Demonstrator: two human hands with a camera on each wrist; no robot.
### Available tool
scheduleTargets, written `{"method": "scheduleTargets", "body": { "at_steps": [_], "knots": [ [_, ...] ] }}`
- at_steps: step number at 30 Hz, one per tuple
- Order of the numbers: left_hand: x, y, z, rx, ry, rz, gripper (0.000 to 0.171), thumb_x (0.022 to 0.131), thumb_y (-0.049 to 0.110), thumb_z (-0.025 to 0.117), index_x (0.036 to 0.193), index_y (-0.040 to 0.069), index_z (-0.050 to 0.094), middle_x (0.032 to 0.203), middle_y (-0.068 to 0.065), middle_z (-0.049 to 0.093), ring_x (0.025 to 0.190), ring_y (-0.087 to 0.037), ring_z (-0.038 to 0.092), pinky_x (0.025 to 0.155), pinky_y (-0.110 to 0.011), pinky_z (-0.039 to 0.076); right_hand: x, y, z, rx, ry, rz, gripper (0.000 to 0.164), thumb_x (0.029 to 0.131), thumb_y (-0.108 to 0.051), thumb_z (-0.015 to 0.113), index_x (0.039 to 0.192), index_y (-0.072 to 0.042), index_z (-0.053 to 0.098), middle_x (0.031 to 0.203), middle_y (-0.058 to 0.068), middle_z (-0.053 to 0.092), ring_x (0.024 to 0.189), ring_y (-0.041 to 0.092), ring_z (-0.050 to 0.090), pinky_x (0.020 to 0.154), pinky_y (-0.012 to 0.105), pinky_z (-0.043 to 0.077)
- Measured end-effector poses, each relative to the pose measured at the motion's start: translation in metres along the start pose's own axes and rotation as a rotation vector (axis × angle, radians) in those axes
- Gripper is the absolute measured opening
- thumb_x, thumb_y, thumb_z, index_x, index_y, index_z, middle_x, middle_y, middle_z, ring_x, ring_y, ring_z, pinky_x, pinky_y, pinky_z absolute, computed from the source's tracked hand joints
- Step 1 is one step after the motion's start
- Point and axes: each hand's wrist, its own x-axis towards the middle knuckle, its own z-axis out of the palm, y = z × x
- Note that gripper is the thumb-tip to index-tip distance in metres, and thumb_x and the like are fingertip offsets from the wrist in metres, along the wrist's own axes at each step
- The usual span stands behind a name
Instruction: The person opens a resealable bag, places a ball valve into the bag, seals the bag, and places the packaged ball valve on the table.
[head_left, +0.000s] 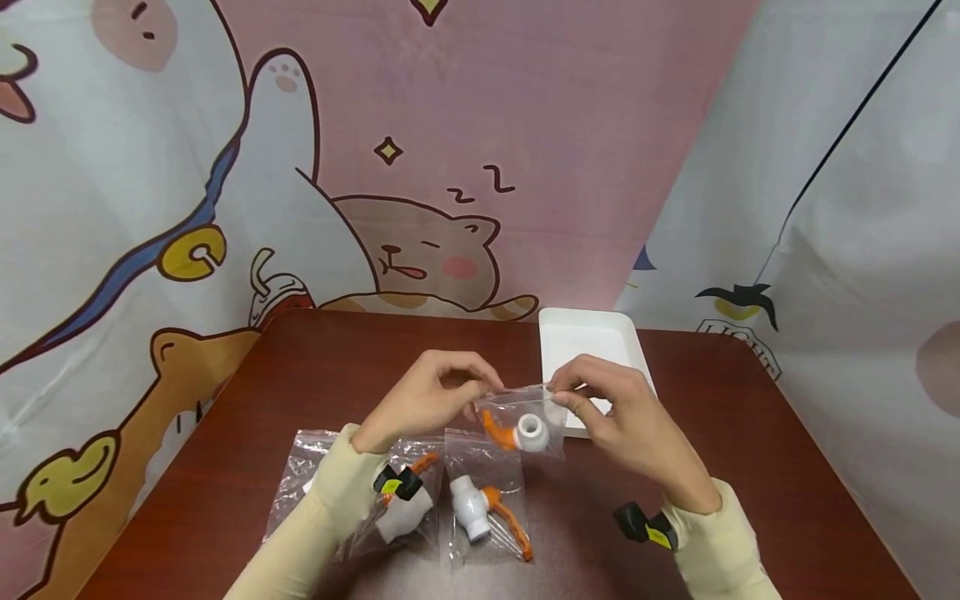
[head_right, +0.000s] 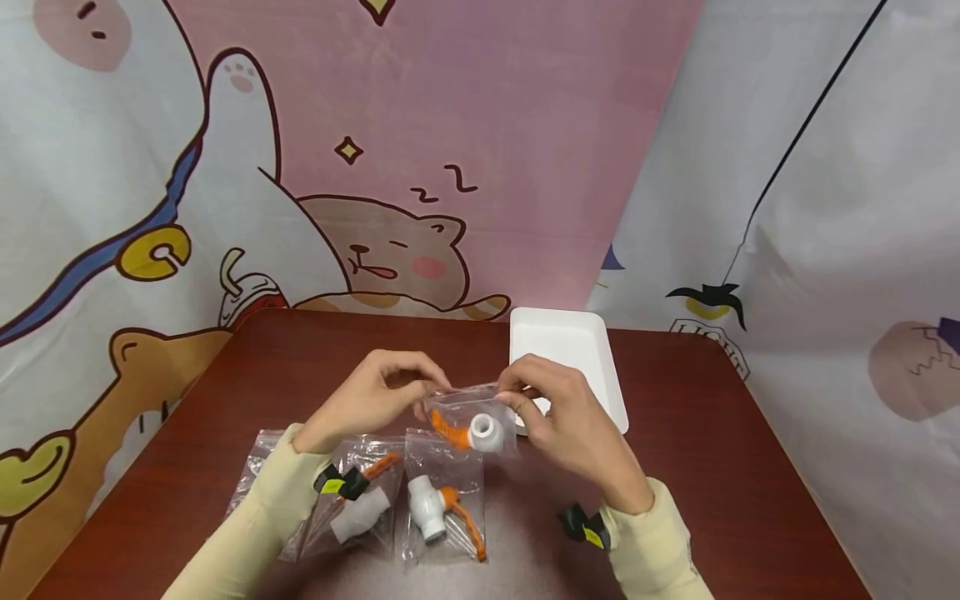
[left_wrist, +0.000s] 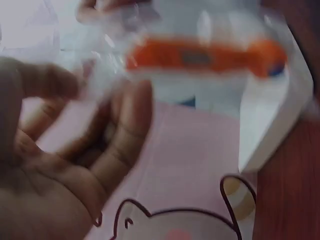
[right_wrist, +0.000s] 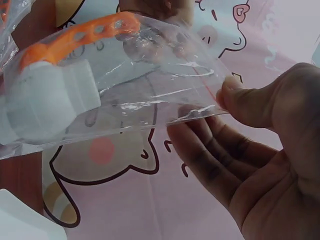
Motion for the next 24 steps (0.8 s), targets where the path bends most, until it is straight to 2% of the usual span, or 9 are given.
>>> {"method": "scheduleTargets", "body": {
  "at_steps": [3,6,8,10,13,15,18,24],
  "knots": [
    [0.0,-0.005,-0.003,-0.013,-0.036,0.062,0.019,0.102,0.011,0.063,0.114,0.018,0.075,0.102,-0.006,0.073,0.069,-0.03,0.068,0.065,-0.042,0.062,0.0,0.001,-0.001,0.017,0.027,0.032,0.017,0.092,-0.005,0.075,0.096,-0.021,0.07,0.094,-0.007,0.071,0.088,0.003,0.064,0.081,0.019,0.058],
    [-0.001,-0.011,-0.002,-0.034,-0.072,0.071,0.023,0.101,0.017,0.067,0.124,0.016,0.071,0.103,-0.007,0.071,0.074,-0.028,0.068,0.068,-0.037,0.062,0.0,0.001,-0.002,0.042,0.063,0.066,0.02,0.09,-0.004,0.077,0.094,-0.022,0.07,0.093,-0.005,0.072,0.086,0.004,0.065,0.078,0.02,0.059],
    [-0.003,-0.014,0.0,-0.039,-0.084,0.079,0.024,0.098,0.021,0.071,0.121,0.016,0.072,0.1,-0.004,0.07,0.079,-0.023,0.068,0.069,-0.033,0.06,0.0,0.001,-0.002,0.058,0.089,0.082,0.019,0.09,-0.004,0.077,0.093,-0.021,0.071,0.092,-0.003,0.073,0.084,0.005,0.065,0.076,0.02,0.058],
    [-0.003,-0.018,0.004,-0.05,-0.071,0.107,0.017,0.095,0.022,0.075,0.112,0.016,0.074,0.098,-0.003,0.07,0.08,-0.021,0.067,0.069,-0.03,0.059,0.0,0.0,-0.003,0.072,0.113,0.089,0.017,0.09,-0.003,0.077,0.093,-0.019,0.071,0.091,-0.002,0.073,0.082,0.006,0.066,0.074,0.02,0.058],
    [-0.002,-0.021,0.01,-0.045,0.022,0.191,0.007,0.092,0.02,0.078,0.095,0.014,0.077,0.092,-0.003,0.071,0.082,-0.018,0.066,0.071,-0.028,0.057,0.0,0.0,-0.004,0.069,0.136,0.091,0.017,0.09,-0.002,0.076,0.093,-0.018,0.072,0.089,-0.002,0.073,0.079,0.008,0.066,0.075,0.018,0.057],
    [-0.002,-0.022,0.013,-0.061,0.099,0.238,0.006,0.091,0.016,0.078,0.089,0.011,0.077,0.089,-0.004,0.071,0.083,-0.018,0.067,0.072,-0.027,0.057,-0.001,-0.001,-0.005,0.056,0.141,0.099,0.019,0.089,-0.002,0.076,0.093,-0.02,0.072,0.088,-0.006,0.073,0.078,0.008,0.067,0.075,0.017,0.056],
    [-0.002,-0.021,0.014,-0.082,0.19,0.279,0.003,0.089,0.012,0.08,0.09,0.01,0.08,0.089,-0.004,0.074,0.088,-0.016,0.069,0.076,-0.026,0.057,-0.003,0.0,-0.006,0.04,0.147,0.131,0.019,0.09,-0.005,0.077,0.091,-0.024,0.072,0.084,-0.01,0.072,0.076,0.007,0.068,0.074,0.018,0.055],
    [-0.002,-0.015,0.015,-0.099,0.285,0.326,0.006,0.088,0.011,0.08,0.094,0.008,0.082,0.092,-0.006,0.08,0.085,-0.018,0.076,0.074,-0.03,0.061,-0.006,0.009,-0.003,0.06,0.146,0.201,0.016,0.089,-0.009,0.079,0.09,-0.024,0.073,0.08,-0.009,0.072,0.071,0.008,0.069,0.064,0.021,0.053]
  ]
}}
